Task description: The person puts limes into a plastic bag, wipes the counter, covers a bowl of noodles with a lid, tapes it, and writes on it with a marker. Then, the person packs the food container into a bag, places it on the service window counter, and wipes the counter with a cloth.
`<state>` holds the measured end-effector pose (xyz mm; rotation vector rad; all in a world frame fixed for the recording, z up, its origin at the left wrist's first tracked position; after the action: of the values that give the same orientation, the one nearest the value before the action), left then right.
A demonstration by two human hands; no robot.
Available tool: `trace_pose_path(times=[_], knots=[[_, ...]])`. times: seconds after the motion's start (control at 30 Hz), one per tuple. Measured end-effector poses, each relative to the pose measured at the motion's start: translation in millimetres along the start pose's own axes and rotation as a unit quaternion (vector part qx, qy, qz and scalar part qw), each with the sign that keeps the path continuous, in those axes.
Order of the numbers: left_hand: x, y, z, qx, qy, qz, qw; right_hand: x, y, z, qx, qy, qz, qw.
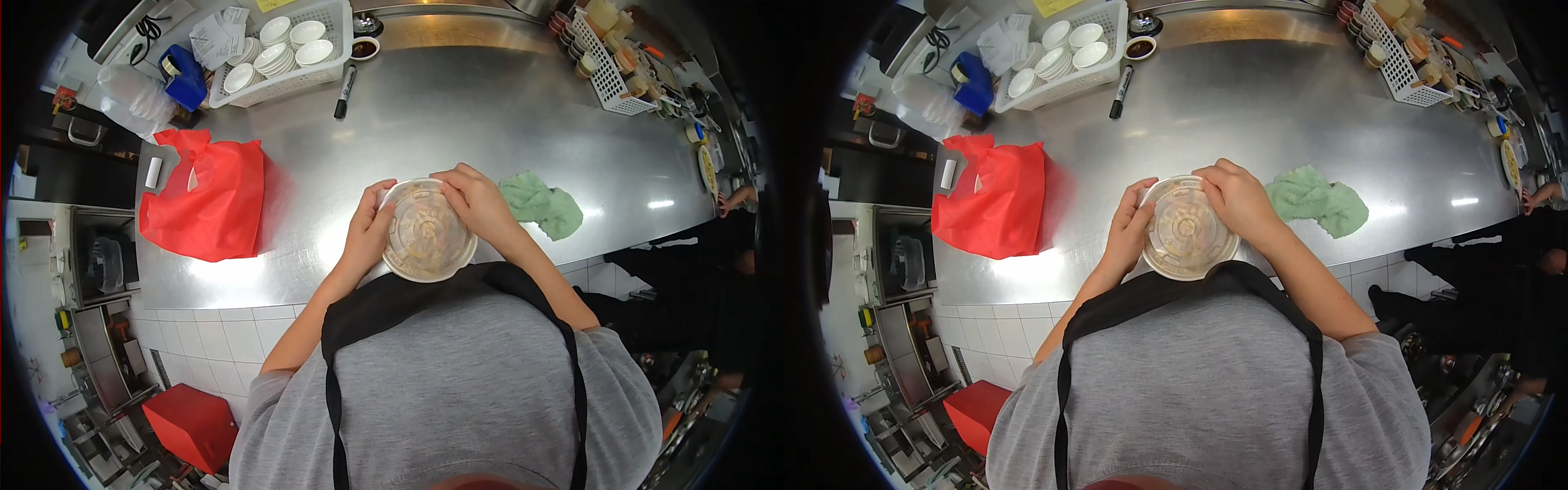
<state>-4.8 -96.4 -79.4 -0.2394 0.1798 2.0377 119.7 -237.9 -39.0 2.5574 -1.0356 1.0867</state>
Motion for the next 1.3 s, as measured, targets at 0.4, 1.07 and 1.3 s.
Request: trace_pose_path(times=[0.4,1.07,1.3], knots=[[11.9,-9.7,10.1,0.068,-0.108,-0.07,0.989,-9.1,-6.1,4.1,0.019,-0.094,-0.007,0.995],[36.5,-63.5,51.8,-0.288,-0.585,0.145,0.744,-44.0,-78.0,-8.8,0.121,-0.058,0.08,0.988],[84.3,-56.9,82.9,-0.374,-0.583,0.171,0.701,-69.3,-122.8,-44.4,0.21,0.147,0.102,0.961]])
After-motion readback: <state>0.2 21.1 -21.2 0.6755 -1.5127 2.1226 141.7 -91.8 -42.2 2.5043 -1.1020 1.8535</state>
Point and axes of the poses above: each hand's wrist, its own y-axis away from the middle knuckle, its own x-axis out of the back of the hand, z = x × y, the point moved 1 cm from there along -y, towards the middle knuckle, and after that the axes turned 5 degrees about -x, right-handed, at the moved point
